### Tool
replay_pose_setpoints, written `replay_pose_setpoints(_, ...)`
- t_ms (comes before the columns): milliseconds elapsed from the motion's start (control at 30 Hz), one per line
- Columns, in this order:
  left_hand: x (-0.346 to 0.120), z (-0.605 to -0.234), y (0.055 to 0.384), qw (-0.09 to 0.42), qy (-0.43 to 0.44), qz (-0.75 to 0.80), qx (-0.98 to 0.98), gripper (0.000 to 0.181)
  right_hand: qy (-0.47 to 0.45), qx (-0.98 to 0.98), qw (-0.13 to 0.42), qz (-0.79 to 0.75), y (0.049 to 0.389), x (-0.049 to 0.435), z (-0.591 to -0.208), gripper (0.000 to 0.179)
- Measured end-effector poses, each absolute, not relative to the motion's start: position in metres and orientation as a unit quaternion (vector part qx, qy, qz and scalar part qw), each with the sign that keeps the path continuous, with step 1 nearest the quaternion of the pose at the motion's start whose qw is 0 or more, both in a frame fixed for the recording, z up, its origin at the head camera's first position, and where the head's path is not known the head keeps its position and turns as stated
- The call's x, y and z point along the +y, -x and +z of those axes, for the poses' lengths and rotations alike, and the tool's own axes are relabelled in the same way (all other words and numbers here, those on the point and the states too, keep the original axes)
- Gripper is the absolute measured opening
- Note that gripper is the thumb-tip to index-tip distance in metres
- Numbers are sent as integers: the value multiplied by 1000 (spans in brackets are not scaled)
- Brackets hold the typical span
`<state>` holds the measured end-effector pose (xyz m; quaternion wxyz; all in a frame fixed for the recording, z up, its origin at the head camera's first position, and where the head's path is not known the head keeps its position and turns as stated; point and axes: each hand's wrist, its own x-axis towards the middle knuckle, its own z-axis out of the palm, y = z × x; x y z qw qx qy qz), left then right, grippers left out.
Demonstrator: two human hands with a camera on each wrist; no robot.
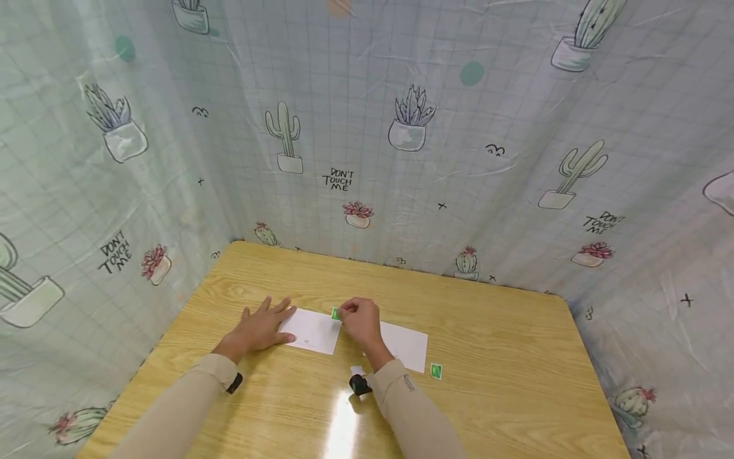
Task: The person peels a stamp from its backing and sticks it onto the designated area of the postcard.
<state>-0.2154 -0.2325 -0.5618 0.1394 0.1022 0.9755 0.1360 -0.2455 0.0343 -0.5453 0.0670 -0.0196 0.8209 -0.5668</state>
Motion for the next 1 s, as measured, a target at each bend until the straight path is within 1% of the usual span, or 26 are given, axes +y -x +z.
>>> replay_pose_setpoints(367,-232,-561,214,137,-106,148,974,78,17,832,62,-551,249,31,-557,10)
replay_pose_setpoints(700,-229,-562,213,136,-106,153,973,78,0,836,69,-544,252,26,-565,11)
replay_pose_setpoints(1000,-229,-557,211,137,-101,149,974,76,10,838,78,-540,256,24,-573,10)
